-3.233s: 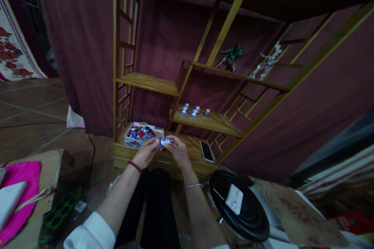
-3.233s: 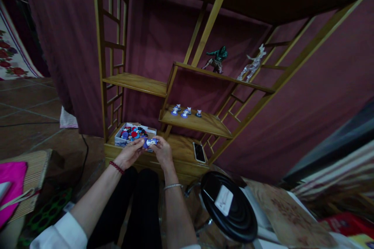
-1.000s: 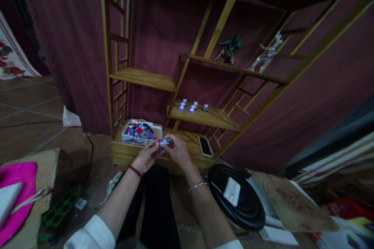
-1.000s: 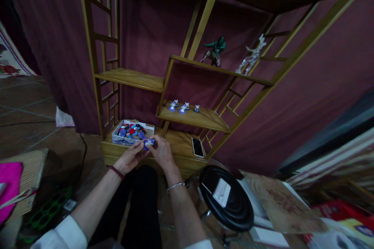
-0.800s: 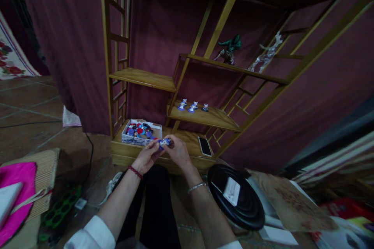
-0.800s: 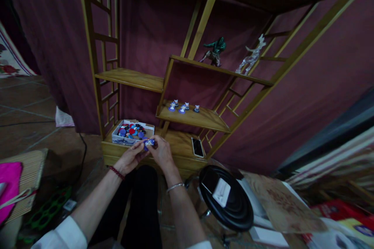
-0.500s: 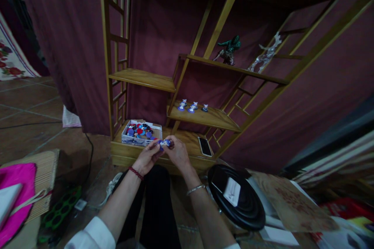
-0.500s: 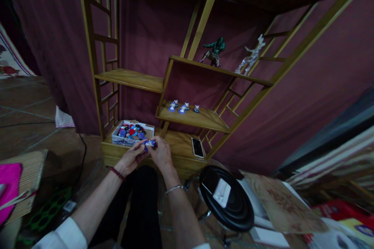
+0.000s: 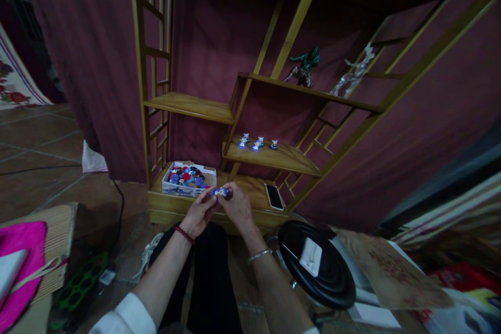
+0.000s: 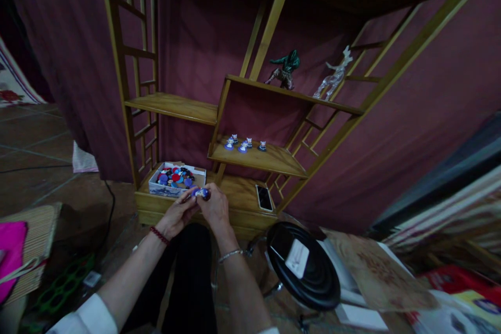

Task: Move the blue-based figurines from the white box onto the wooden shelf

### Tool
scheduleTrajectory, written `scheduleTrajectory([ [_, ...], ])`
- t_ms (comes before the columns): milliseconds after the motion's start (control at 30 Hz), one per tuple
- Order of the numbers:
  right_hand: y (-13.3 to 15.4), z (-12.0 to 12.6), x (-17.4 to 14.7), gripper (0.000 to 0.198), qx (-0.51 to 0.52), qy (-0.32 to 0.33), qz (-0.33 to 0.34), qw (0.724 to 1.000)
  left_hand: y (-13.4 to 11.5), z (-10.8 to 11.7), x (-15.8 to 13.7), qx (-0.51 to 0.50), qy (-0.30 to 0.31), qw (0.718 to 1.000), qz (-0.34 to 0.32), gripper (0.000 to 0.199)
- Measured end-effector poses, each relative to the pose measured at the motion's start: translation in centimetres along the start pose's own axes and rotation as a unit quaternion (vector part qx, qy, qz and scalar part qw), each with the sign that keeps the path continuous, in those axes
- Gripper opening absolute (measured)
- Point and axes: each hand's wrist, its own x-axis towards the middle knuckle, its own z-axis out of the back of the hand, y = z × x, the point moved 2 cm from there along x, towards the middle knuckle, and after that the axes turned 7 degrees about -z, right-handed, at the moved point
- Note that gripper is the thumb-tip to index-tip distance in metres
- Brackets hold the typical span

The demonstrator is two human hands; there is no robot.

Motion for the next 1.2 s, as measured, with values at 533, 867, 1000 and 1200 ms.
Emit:
scheduleTrajectory([
  [533,-0.9,-0.2,0.1,0.013,-0.002,-0.007,0.024,1.000,0.5,-0.4,0.2,-0.024,-0.038,0.999,0.026,0.019],
  [867,-1.6,0.0,0.4,0.019,0.008,0.029,0.055,0.998,1.0,-0.3,0.5,-0.008,-0.032,0.999,0.027,0.016],
  [1000,-1.7,0.2,0.5,0.020,0.002,0.043,0.071,0.997,1.0,-0.4,0.5,0.000,-0.029,0.999,0.027,0.014],
  [1200,-1.9,0.9,0.5,0.022,0.004,0.066,0.092,0.994,1.4,-0.6,0.6,0.000,-0.019,0.999,0.031,0.012],
])
